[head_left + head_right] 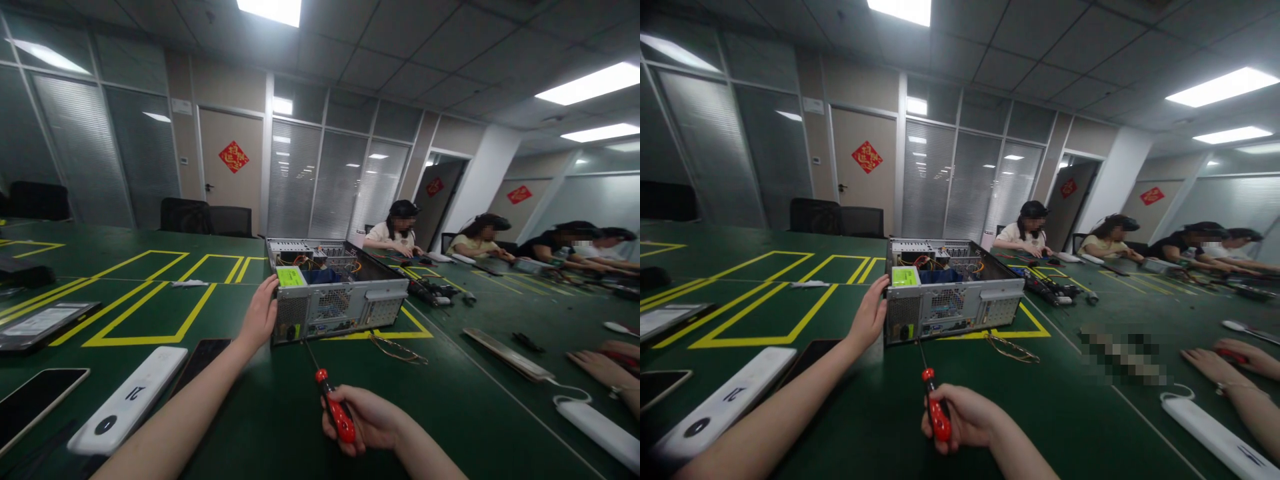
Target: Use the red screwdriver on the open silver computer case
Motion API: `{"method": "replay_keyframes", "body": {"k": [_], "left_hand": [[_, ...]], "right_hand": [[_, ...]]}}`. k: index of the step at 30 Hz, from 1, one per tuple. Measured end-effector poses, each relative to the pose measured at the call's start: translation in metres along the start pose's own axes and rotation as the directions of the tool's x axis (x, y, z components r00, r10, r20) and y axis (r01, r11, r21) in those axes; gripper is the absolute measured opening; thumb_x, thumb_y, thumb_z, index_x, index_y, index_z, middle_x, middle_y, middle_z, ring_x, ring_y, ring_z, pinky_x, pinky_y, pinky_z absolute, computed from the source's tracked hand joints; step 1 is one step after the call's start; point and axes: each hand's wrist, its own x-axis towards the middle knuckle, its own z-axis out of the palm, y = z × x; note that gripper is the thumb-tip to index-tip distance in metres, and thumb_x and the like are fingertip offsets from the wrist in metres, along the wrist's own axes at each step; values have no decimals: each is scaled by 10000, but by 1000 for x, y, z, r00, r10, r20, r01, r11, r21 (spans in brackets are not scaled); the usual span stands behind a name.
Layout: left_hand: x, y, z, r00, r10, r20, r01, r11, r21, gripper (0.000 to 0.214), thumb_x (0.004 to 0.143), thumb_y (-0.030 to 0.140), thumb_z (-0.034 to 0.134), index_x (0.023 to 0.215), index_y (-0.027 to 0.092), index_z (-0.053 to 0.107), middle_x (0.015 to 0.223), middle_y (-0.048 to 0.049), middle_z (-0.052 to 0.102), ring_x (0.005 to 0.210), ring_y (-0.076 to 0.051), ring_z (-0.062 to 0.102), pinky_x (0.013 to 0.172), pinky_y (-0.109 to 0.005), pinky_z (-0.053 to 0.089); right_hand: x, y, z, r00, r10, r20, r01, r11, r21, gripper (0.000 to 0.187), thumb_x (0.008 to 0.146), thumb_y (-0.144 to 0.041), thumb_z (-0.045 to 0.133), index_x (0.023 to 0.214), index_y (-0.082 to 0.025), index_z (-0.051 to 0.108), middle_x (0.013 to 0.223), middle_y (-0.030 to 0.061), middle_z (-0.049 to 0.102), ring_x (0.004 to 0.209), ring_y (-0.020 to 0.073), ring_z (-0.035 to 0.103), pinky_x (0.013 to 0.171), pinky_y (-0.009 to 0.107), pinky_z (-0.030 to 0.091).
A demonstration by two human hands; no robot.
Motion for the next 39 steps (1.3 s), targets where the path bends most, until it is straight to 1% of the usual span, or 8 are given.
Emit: {"method": "replay_keyframes", "body": {"k": [4, 13, 19, 24, 28, 32, 35, 39], "left_hand": [[0, 1, 0, 1000, -1, 3, 1, 1000, -6, 426, 924, 252, 294, 1346, 194, 314, 1398, -116, 370, 1320, -218, 326, 1095, -461, 283], [0, 1, 0, 1000, -4, 4, 4, 1000, 1, 425, 922, 250, 300, 1343, 190, 316, 1398, -115, 371, 1319, -217, 327, 1092, -458, 289], [0, 1, 0, 1000, 4, 5, -4, 1000, -2, 427, 924, 251, 295, 1348, 195, 308, 1397, -116, 367, 1323, -217, 321, 1094, -461, 286], [0, 0, 0, 1000, -1, 3, 1, 1000, 0, 430, 924, 254, 295, 1351, 199, 305, 1403, -114, 362, 1323, -221, 320, 1091, -471, 288], [0, 1, 0, 1000, -8, 11, 8, 1000, 0, 427, 926, 255, 297, 1349, 196, 306, 1406, -112, 360, 1325, -215, 317, 1095, -459, 285], [0, 0, 0, 1000, -5, 5, 5, 1000, 0, 430, 925, 258, 299, 1350, 194, 308, 1404, -114, 362, 1325, -217, 318, 1093, -466, 284], [0, -1, 1, 1000, -2, -2, 2, 1000, -9, 430, 923, 256, 298, 1350, 200, 314, 1398, -116, 370, 1320, -220, 328, 1090, -475, 285], [0, -1, 1, 1000, 2, 0, -2, 1000, -10, 435, 921, 251, 300, 1353, 199, 310, 1399, -116, 368, 1323, -221, 323, 1089, -475, 286]], "right_hand": [[-2, 0, 1, 999, 35, -2, -35, 999, 6, 234, 780, -348, 341, 886, -172, 452, 629, 33, 624, 400, 137, 568, 336, 182, 247], [-3, -4, 1, 998, 42, -39, -40, 998, 50, 217, 784, -346, 340, 847, -172, 455, 607, 25, 617, 377, 115, 555, 315, 177, 187], [-2, -2, 0, 999, 48, -14, -48, 999, 22, 230, 770, -343, 342, 870, -168, 451, 618, 32, 631, 397, 128, 579, 314, 173, 206], [0, -1, -2, 1000, 8, -8, -8, 1000, 23, 222, 761, -347, 358, 872, -172, 440, 621, 25, 629, 402, 124, 575, 324, 175, 214], [0, 0, -2, 1000, 10, -13, -10, 1000, 11, 228, 755, -361, 371, 864, -174, 442, 615, 22, 622, 395, 116, 565, 330, 175, 164], [2, 0, -1, 997, 62, -39, -61, 998, 19, 229, 740, -373, 377, 839, -174, 434, 600, 24, 609, 387, 122, 559, 335, 177, 123], [2, 0, 1, 994, 72, -83, -72, 997, 2, 226, 758, -366, 361, 855, -172, 425, 593, 26, 605, 383, 130, 562, 330, 177, 155], [-1, 1, 7, 985, 12, -175, -29, 995, -97, 253, 818, -372, 411, 987, -189, 363, 659, 28, 637, 435, 128, 592, 356, 166, 283]]}}
